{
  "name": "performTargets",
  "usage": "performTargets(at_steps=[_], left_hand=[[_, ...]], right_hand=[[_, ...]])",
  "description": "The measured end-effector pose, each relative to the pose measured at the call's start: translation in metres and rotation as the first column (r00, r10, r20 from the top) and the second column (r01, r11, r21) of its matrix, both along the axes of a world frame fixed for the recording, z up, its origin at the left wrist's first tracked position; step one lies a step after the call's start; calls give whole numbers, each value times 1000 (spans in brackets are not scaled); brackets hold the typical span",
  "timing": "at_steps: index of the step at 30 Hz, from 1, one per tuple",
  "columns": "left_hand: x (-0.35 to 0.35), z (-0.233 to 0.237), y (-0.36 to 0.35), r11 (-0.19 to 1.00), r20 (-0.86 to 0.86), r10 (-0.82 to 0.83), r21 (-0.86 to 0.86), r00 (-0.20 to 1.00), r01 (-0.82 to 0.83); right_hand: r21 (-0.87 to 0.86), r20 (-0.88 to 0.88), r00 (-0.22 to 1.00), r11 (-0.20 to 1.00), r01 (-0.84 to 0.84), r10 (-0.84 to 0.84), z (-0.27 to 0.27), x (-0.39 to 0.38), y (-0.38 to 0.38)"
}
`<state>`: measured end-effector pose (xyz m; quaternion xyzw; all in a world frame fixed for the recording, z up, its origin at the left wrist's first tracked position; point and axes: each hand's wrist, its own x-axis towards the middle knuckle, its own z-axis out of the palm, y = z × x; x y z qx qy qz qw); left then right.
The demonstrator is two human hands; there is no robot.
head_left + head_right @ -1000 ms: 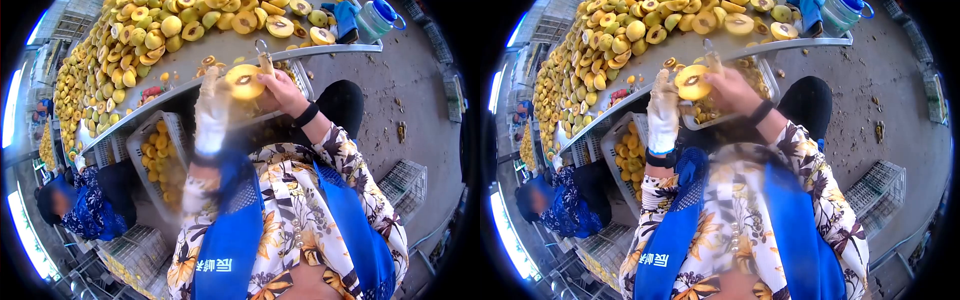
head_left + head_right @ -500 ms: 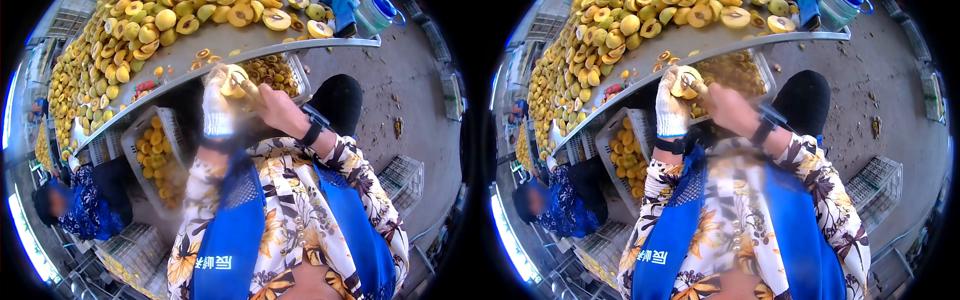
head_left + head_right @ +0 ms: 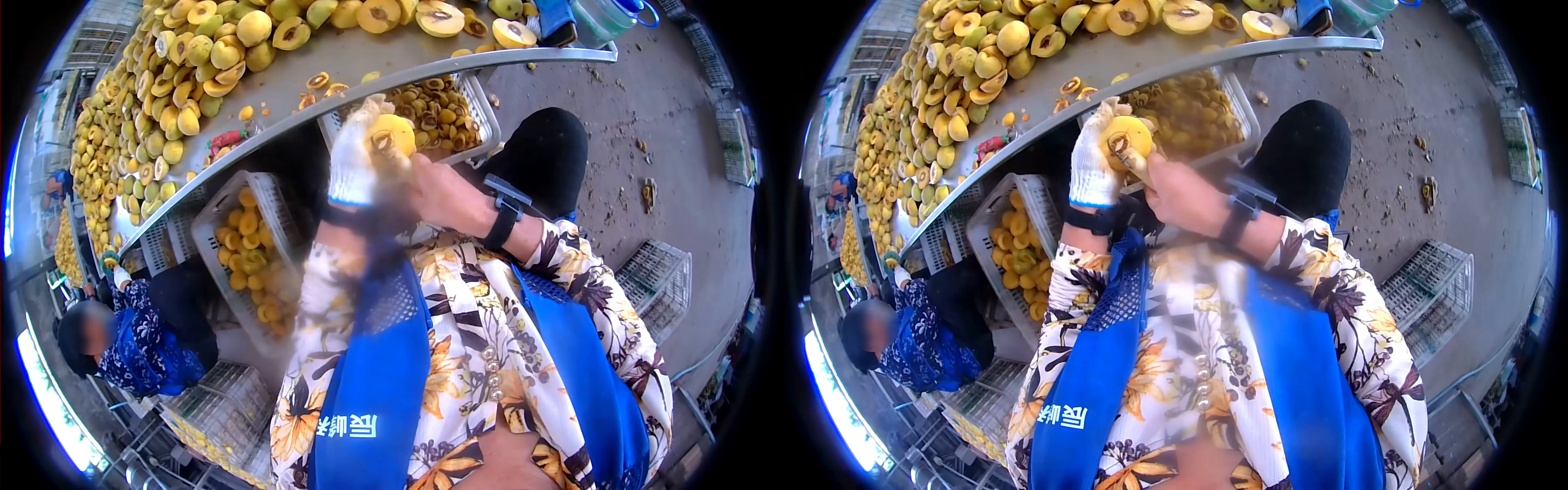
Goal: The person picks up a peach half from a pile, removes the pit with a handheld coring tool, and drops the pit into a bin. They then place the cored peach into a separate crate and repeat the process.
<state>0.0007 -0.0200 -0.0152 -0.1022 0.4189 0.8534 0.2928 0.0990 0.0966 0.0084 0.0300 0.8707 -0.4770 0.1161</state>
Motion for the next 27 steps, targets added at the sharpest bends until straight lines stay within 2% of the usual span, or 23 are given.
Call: performTargets(at_steps=[2,4,6,7,10,11,14,15,17,19,22,24,25,27], left_hand=[[-7,-3,2,1000,9,-11,9,1000,11],[-4,7,6,996,-23,71,-55,997,-72],[8,32,8,976,2,140,-171,990,-138],[12,25,8,971,-107,138,-181,985,-156],[14,12,-1,984,-3,118,-131,993,-117],[13,6,1,983,56,155,-108,986,-148],[9,1,4,993,89,86,-88,992,-78],[9,2,7,986,61,104,-140,993,-95],[8,-24,8,921,-314,49,-352,948,-164],[8,-30,7,897,-413,-15,-409,911,-170],[9,-12,6,973,-121,-2,-231,993,-27],[12,15,8,1000,184,2,-9,983,0],[8,13,8,1000,182,23,-1,983,-24],[2,17,2,998,272,29,42,962,-42]], right_hand=[[-44,78,997,998,33,-29,3,-2,0],[-142,170,982,984,110,-85,13,-4,0],[-151,46,994,983,107,-101,4,-3,-5],[-157,-17,994,982,104,-108,0,-2,-9],[-252,34,992,960,124,-119,-3,2,-15],[-270,104,988,953,135,-110,-2,2,-16],[-321,269,959,930,181,-94,4,2,-15],[-339,298,950,920,196,-92,9,2,-14],[-392,383,922,894,218,-57,16,2,-12],[-460,485,874,856,236,20,20,3,-9],[-563,528,844,783,265,94,17,4,-7],[-722,526,830,613,320,186,5,6,-7],[-787,512,826,514,342,235,0,5,-7],[-800,545,786,460,385,291,-3,-2,-6]])
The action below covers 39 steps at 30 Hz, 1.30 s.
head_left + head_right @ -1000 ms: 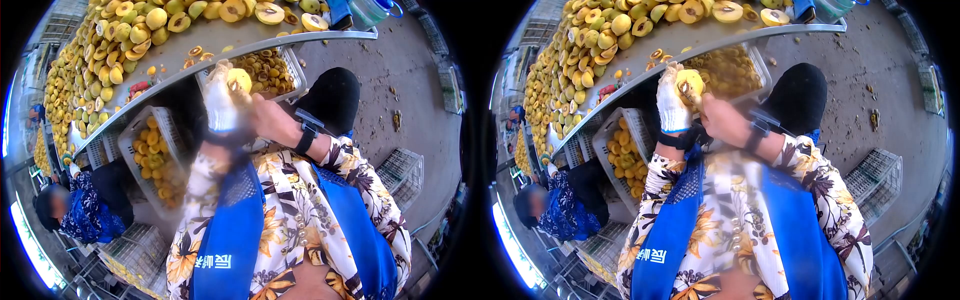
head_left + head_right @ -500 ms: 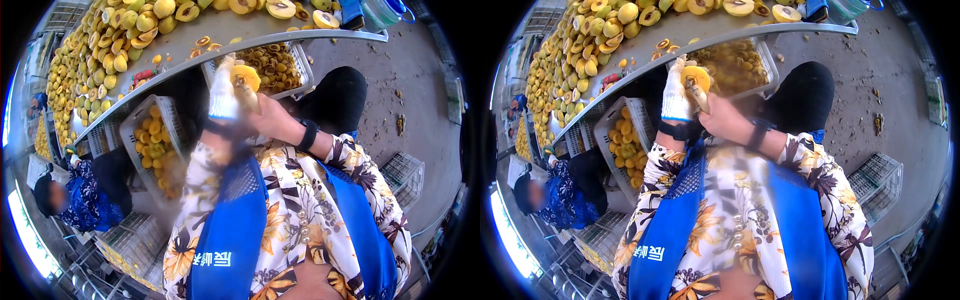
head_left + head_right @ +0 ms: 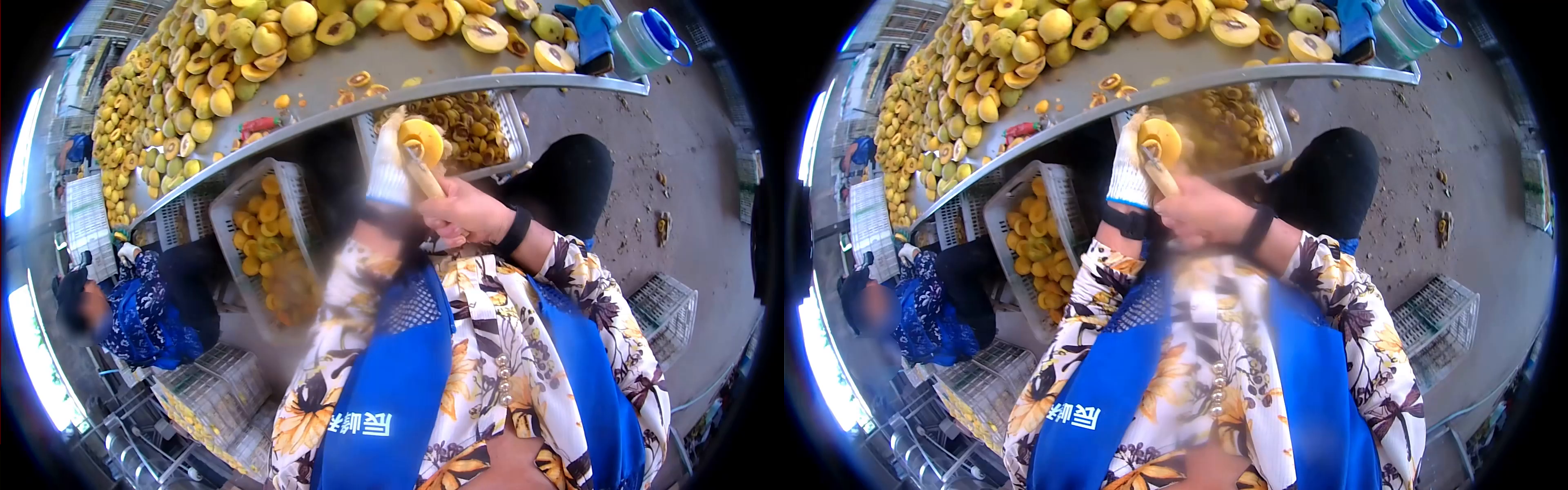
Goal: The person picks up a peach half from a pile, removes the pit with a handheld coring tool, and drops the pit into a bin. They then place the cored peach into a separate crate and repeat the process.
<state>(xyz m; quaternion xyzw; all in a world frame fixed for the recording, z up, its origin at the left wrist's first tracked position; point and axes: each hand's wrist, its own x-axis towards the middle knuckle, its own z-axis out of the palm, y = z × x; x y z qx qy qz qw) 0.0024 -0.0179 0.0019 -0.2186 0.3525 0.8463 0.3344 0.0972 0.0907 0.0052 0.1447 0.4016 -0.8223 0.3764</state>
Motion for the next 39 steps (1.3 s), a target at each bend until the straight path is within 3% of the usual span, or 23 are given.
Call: performTargets(at_steps=[1,2,4,5,7,8,9,10,11,13,14,15,16,17,20,22,23,27,32,34,35,37,39], left_hand=[[-6,-1,-8,999,75,-22,39,997,19],[-7,-16,-17,973,-59,135,-178,989,-144],[-10,16,-49,948,96,298,-149,950,-282],[-23,-21,-97,964,-28,259,-62,965,-260],[-15,-5,-154,856,-243,288,-368,926,-362],[-11,-10,-183,690,-345,252,-591,904,-418],[-27,-52,-249,90,-280,-123,-959,952,-270],[-15,-23,-243,-455,46,-453,-871,890,-186],[-12,-6,-236,-535,102,-379,-835,920,-128],[-26,6,-226,-509,-114,-592,-714,798,-480],[-41,23,-200,-360,-215,-590,-793,779,-492],[-62,22,-180,-343,-317,-673,-666,668,-662],[-90,32,-157,-397,-30,-669,-830,742,-391],[-110,23,-132,-290,-237,-819,-616,523,-732],[-176,32,-54,-188,-84,-944,-656,319,-731],[-213,18,-13,-369,144,-919,-637,366,-676],[-232,0,-7,-346,177,-933,-675,313,-652],[-243,-29,2,-384,159,-914,-635,373,-670],[-224,-19,-27,-219,-90,-908,-731,410,-647],[-195,14,-33,120,-344,-735,-914,584,-387],[-162,39,-31,408,-434,-538,-884,723,-227],[-121,56,-38,745,-481,-387,-666,787,-40],[-85,53,-43,841,-467,-407,-527,785,123]], right_hand=[[-36,37,999,999,-9,10,2,-3,1],[-57,-135,990,997,-54,45,8,-3,1],[-72,-126,992,997,-14,4,4,-7,4],[-79,-117,993,997,7,-16,-2,-7,6],[227,-158,982,971,-67,105,-25,-12,14],[423,-168,966,900,-108,195,-36,-15,16],[602,-160,947,788,-131,280,-40,-16,17],[794,-256,846,601,-92,467,-32,-19,20],[817,-337,817,576,7,468,-38,-18,19],[829,-484,732,520,207,480,-53,-14,15],[800,-467,789,571,185,400,-46,-16,11],[841,-436,755,521,148,490,-46,-16,9],[879,-399,715,461,121,574,-47,-18,9],[914,-354,672,393,102,651,-47,-19,9],[886,-380,778,438,151,500,-41,-11,14],[868,-372,841,468,166,392,-41,-4,26],[863,-382,849,470,187,365,-36,1,33],[848,-433,865,439,296,253,-22,19,41],[809,-514,848,402,429,130,-10,7,46],[822,-519,846,343,454,123,-4,-10,45],[795,-573,806,336,505,145,0,-18,44],[726,-678,709,328,604,194,9,-33,42],[639,-767,548,321,699,333,18,-47,39]])
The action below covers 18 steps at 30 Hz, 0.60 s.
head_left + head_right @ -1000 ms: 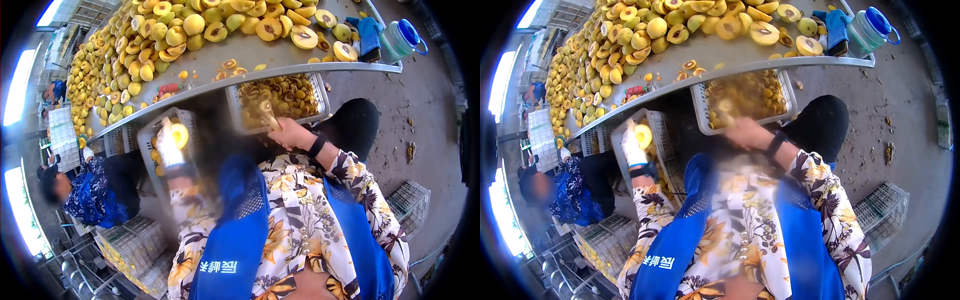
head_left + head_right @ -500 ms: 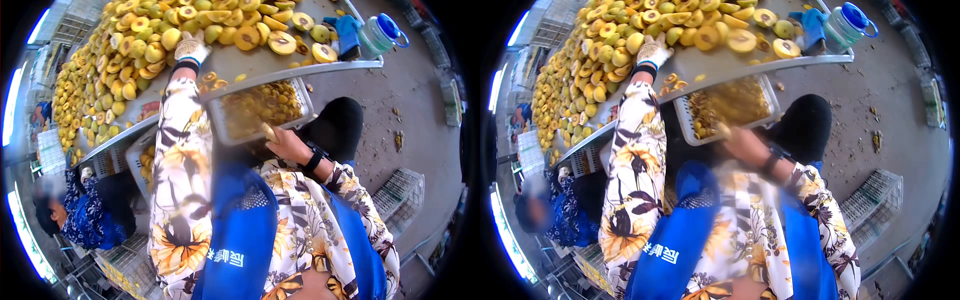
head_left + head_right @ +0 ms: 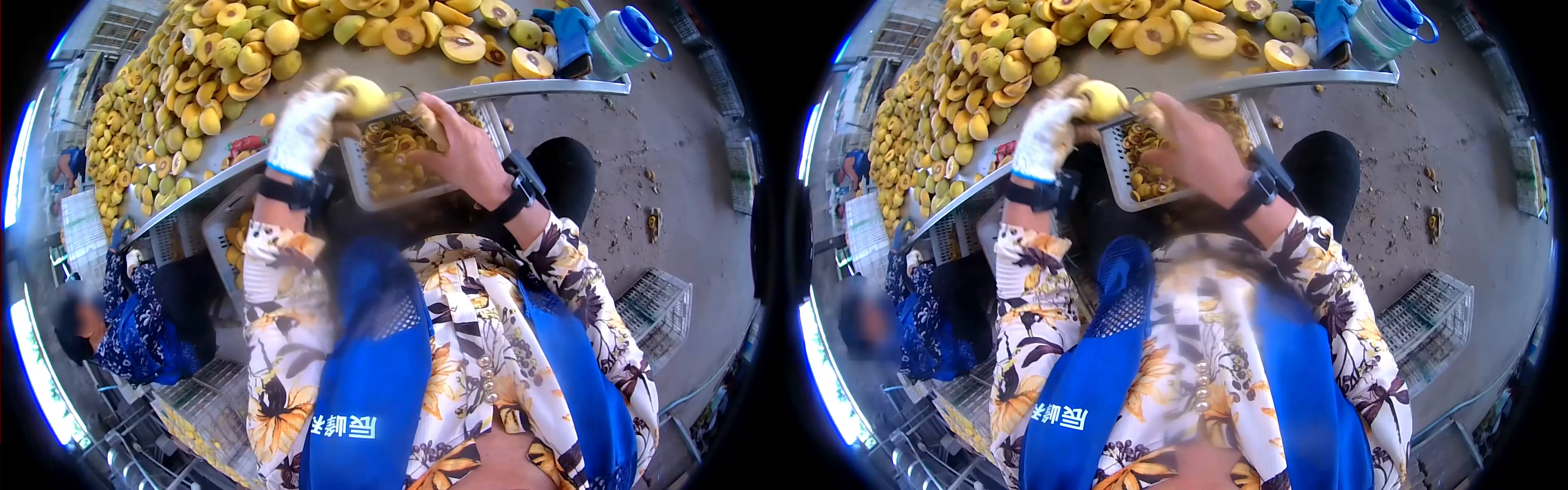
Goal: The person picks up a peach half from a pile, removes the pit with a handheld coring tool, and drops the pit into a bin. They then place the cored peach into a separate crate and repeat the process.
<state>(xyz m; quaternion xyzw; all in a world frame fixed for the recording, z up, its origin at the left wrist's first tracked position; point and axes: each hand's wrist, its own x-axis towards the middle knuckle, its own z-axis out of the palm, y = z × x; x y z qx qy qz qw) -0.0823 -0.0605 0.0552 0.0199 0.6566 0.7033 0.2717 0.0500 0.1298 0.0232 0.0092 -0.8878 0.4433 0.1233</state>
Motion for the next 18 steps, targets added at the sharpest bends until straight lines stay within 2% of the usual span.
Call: performTargets(at_steps=[1,2,3,4,5,8,9,11,12,13,14,16,18], left_hand=[[17,0,1,1000,39,-28,-12,999,28],[32,0,3,998,81,-56,-20,995,57],[42,6,6,964,78,-250,-73,965,255],[48,0,1,931,1,-347,-124,938,344],[48,-14,-5,912,-107,-386,-193,916,361],[58,-6,-15,917,-260,-338,-309,904,254],[61,-6,-14,946,-254,-252,-268,934,182],[70,-16,-7,993,-196,-32,-122,980,8],[76,-23,2,995,-127,97,-25,987,-101],[86,-19,16,967,59,168,185,984,-176],[96,-16,31,884,255,212,362,943,-297],[101,-33,36,724,472,140,551,870,-416],[97,-47,34,720,465,141,558,874,-413]], right_hand=[[54,-87,995,997,-46,50,3,-5,-2],[109,-36,991,986,-127,132,4,-7,-4],[161,18,978,965,-209,209,5,-9,-5],[210,76,957,934,-289,279,6,-11,-5],[137,-11,942,934,-330,335,2,-12,-3],[-176,185,929,941,-290,321,7,-3,4],[-534,-67,943,786,-310,327,-3,-7,-5],[-905,42,905,399,-145,423,-8,3,1],[-987,70,870,161,-11,487,-1,10,0],[-973,157,917,216,80,367,4,14,-14],[-945,194,910,317,74,366,1,15,-18],[-860,266,898,507,58,350,-10,18,-25],[-537,262,957,843,38,124,-17,14,-29]])
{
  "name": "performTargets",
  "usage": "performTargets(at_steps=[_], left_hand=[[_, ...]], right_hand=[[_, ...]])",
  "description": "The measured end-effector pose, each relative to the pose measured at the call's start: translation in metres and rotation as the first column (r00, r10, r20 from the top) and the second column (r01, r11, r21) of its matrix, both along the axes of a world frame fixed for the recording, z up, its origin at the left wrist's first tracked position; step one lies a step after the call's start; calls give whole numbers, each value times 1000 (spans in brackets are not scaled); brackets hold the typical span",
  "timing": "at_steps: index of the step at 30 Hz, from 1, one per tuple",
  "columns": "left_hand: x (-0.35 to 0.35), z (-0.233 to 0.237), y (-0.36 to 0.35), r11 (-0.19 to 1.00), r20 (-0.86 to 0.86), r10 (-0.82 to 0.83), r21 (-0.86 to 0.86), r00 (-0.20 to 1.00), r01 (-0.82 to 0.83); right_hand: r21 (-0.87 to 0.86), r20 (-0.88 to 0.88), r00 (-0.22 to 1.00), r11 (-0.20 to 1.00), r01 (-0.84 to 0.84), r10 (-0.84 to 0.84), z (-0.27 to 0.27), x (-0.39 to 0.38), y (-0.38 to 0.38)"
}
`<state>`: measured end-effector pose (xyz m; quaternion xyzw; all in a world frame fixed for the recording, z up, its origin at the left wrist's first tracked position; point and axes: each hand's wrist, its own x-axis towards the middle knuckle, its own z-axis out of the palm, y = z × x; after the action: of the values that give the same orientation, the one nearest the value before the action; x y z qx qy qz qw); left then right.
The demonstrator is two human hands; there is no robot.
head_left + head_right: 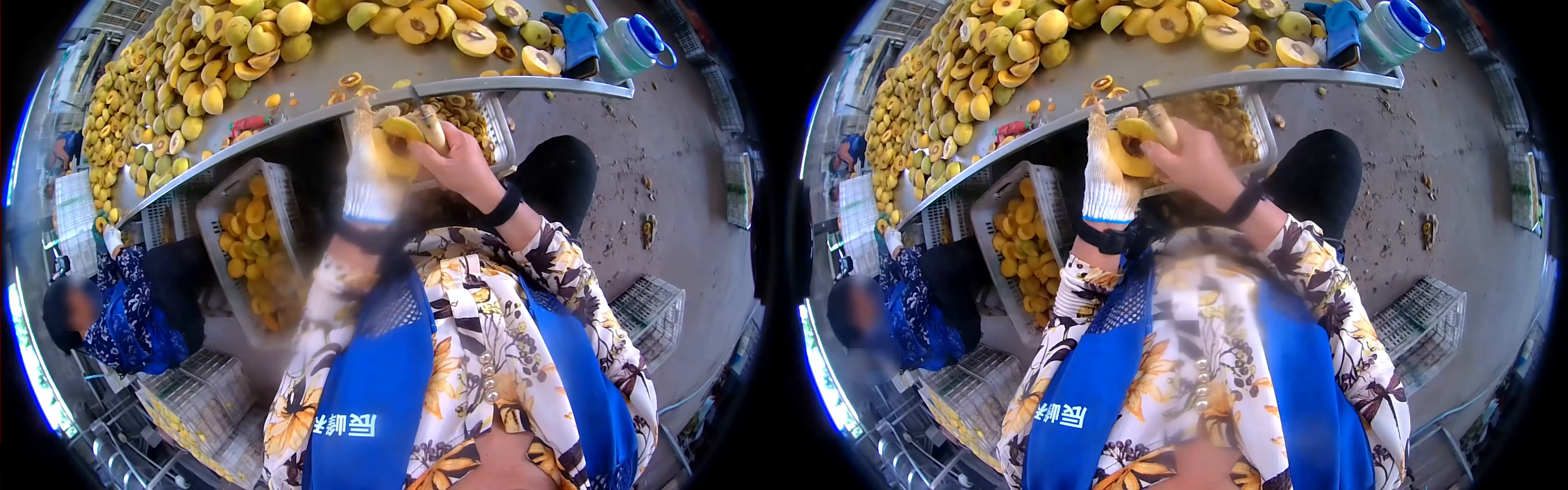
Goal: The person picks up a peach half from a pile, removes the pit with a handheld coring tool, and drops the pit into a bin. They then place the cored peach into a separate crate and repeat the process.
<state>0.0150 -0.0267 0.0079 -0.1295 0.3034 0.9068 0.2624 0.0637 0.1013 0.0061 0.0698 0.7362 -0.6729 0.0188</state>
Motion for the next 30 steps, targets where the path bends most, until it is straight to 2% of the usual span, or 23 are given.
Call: performTargets(at_steps=[1,2,3,4,5,6,8,10,13,14,15,16,17,18,19,20,21,22,26,27,30], left_hand=[[-7,-15,-4,999,10,0,-34,1000,1],[-14,-32,-7,998,19,-5,-66,1000,6],[-13,-29,-8,932,-331,-124,-364,935,-5],[-11,-25,-8,771,-577,-249,-604,778,-201],[-7,-19,-13,498,-680,-539,-733,498,-463],[-4,-6,-14,232,-546,-811,-629,209,-742],[-5,-10,-14,154,-407,-855,-792,322,-591],[-5,-11,-16,193,-403,-891,-753,209,-628],[1,-14,-14,277,-508,-848,-669,153,-689],[0,-15,-11,496,-566,-600,-818,566,-292],[-3,-17,-5,760,-309,-341,-647,888,67],[-6,-17,0,946,143,-191,-236,971,221],[-8,-12,5,970,194,-114,-191,974,152],[-10,0,2,967,209,-86,-216,974,131],[-14,-2,-1,979,185,-40,-191,982,76],[-18,-7,-5,986,165,11,-164,986,17],[-25,-21,-11,953,92,79,-299,993,-48],[-25,-13,-9,954,143,119,-291,983,-73],[-20,-7,-6,934,105,125,-349,987,-82],[-19,-4,-3,925,99,125,-372,987,-80],[-10,0,7,911,11,116,-399,993,-102]], right_hand=[[232,-52,998,972,35,-24,-1,0,0],[451,-111,993,888,82,-36,-1,0,2],[442,-35,999,896,49,-37,9,1,3],[390,-17,1000,921,8,-1,11,1,5],[335,0,999,942,-34,36,11,1,7],[279,9,997,957,-74,75,14,0,9],[321,5,992,939,-121,126,24,0,10],[377,-49,985,916,-136,167,22,-3,12],[480,-123,960,862,-166,253,19,-5,16],[560,-130,948,810,-172,291,15,-3,14],[637,-134,935,751,-174,329,10,0,10],[708,-136,920,685,-169,368,4,4,6],[719,-110,878,647,-253,465,2,13,0],[691,-311,846,714,-112,433,-1,19,-9],[584,-205,956,810,-50,207,-2,24,-15],[481,-57,998,876,40,-14,-1,26,-20],[495,-53,997,866,74,-55,-6,20,-14],[506,-50,994,855,112,-101,-10,16,-5],[532,67,996,843,-83,56,-4,24,2],[509,35,997,857,-77,69,-7,25,0],[540,91,990,830,-139,107,-2,26,-2]])
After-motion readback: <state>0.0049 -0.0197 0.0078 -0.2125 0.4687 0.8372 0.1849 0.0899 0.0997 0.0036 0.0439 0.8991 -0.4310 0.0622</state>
